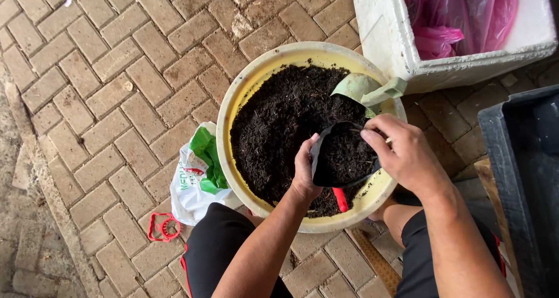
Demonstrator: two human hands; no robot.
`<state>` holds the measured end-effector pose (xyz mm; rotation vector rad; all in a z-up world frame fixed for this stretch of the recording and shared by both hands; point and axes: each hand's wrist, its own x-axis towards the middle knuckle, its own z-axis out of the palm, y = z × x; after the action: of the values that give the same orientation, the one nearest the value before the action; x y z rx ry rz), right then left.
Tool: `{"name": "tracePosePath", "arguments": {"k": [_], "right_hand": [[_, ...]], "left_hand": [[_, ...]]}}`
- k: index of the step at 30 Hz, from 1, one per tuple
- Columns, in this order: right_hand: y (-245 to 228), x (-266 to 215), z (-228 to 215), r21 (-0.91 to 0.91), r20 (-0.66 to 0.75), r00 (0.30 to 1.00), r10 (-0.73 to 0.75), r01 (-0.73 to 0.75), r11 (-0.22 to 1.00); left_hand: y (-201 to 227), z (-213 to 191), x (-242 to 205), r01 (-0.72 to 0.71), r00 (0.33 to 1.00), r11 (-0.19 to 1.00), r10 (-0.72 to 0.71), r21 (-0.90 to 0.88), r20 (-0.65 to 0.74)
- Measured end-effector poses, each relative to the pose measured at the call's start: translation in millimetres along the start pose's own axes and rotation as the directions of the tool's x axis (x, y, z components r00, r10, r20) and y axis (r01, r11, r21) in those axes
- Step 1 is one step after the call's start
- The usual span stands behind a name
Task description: Filling black polybags with soil and planting rhizomes.
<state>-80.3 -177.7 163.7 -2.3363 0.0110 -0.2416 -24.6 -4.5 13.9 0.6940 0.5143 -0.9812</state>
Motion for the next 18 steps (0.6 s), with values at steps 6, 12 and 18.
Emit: {"name": "tracePosePath", "arguments": {"k": [6,12,18], "right_hand": [[3.7,5.6,11.4,-0.184,-0.072,0.992,0.106,-0.118,0.976],[3.5,-8.6,-9.3,-0.129,-0.181,0.981,0.066,-0.09,0.988],[19.9,-44.4,11.4,0.154,0.262,0.684,0.681,-0.726,0.67]], "left_hand": [[6.8,-1.6,-2.8,0.012,0.998,0.992,-0.003,0.124,-0.067],[-8.6,-16.8,6.4,-0.036,0.999,0.999,0.036,0.018,-0.001],[5.5,7.6,-5.9,-0.045,0.998,0.997,0.042,-0.06,-0.054]]}}
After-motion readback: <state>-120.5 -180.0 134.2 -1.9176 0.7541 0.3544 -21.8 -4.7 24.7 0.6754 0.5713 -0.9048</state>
